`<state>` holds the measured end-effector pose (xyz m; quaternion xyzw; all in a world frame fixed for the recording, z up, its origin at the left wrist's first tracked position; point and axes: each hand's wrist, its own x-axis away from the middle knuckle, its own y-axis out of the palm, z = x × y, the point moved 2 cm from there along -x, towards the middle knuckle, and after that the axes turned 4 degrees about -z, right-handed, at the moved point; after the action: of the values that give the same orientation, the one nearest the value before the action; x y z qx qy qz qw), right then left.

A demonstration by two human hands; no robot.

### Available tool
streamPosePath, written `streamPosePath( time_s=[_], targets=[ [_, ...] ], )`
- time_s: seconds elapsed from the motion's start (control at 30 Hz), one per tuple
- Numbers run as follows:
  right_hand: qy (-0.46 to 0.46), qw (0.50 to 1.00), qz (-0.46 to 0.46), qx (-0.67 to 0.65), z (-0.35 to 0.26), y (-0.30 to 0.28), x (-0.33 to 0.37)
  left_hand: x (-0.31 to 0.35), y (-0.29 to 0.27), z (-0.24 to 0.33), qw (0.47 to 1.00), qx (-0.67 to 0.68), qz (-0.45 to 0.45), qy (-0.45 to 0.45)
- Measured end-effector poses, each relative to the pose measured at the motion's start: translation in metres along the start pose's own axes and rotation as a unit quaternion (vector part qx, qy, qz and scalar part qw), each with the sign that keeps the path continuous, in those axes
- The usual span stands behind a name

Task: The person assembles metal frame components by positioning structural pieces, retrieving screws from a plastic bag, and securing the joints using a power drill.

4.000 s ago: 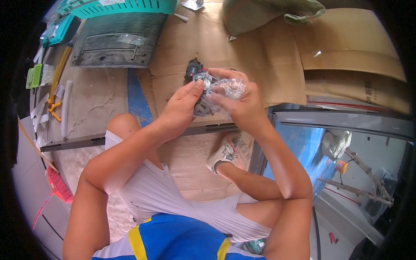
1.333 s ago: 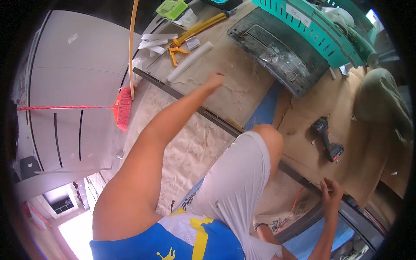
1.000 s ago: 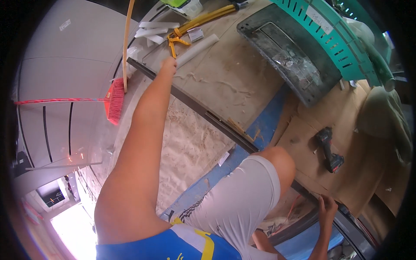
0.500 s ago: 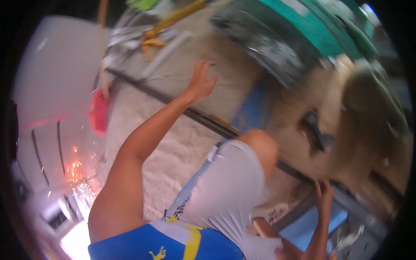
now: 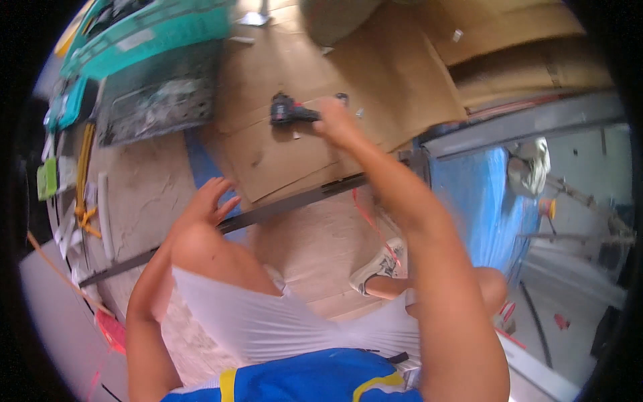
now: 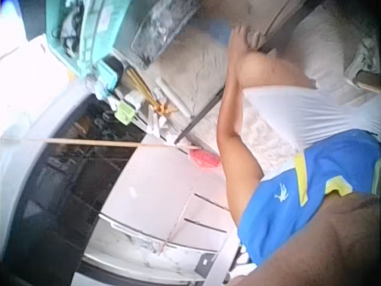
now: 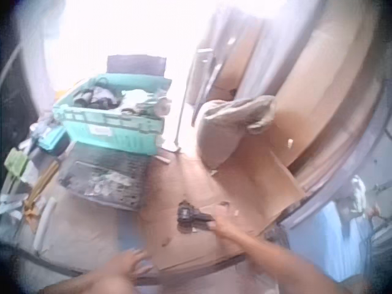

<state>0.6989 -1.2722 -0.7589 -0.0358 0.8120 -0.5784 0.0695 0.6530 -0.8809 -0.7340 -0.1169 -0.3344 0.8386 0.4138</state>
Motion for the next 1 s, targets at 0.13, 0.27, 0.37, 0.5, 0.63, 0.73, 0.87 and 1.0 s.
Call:
streamPosePath(
  time_s=[0.13,0.27,0.37,0.5,0.63,0.73,0.87,1.0],
  targets=[
    [0.152,0.98,-0.114,0.052,-0.029,0.095,-0.039,-0.01,0.001,0.014,0.998,0.038,-0.027,-0.043],
    [0.18,0.976,-0.118,0.039,-0.013,0.107,-0.055,-0.044,0.004,0.021,0.995,0.067,-0.044,-0.051],
    [0.145,0.976,-0.16,0.002,0.011,0.061,-0.051,-0.086,0.001,0.041,0.994,0.057,-0.066,-0.068],
    [0.003,0.972,-0.205,-0.113,0.012,-0.074,-0.014,-0.125,0.001,0.074,0.99,0.031,-0.122,-0.061],
    [0.066,0.935,-0.204,-0.282,0.066,-0.205,0.094,-0.17,0.041,0.11,0.967,-0.005,-0.248,-0.057],
    [0.196,0.913,-0.236,-0.271,0.1,-0.272,0.194,-0.2,0.093,0.134,0.963,-0.025,-0.269,0.001],
    [0.318,0.907,-0.142,-0.238,0.207,-0.246,0.355,-0.241,0.158,0.203,0.961,-0.087,-0.246,0.089],
    [0.479,0.868,-0.081,-0.109,0.31,-0.18,0.442,-0.268,0.215,0.224,0.974,-0.107,-0.199,0.022]
  ],
)
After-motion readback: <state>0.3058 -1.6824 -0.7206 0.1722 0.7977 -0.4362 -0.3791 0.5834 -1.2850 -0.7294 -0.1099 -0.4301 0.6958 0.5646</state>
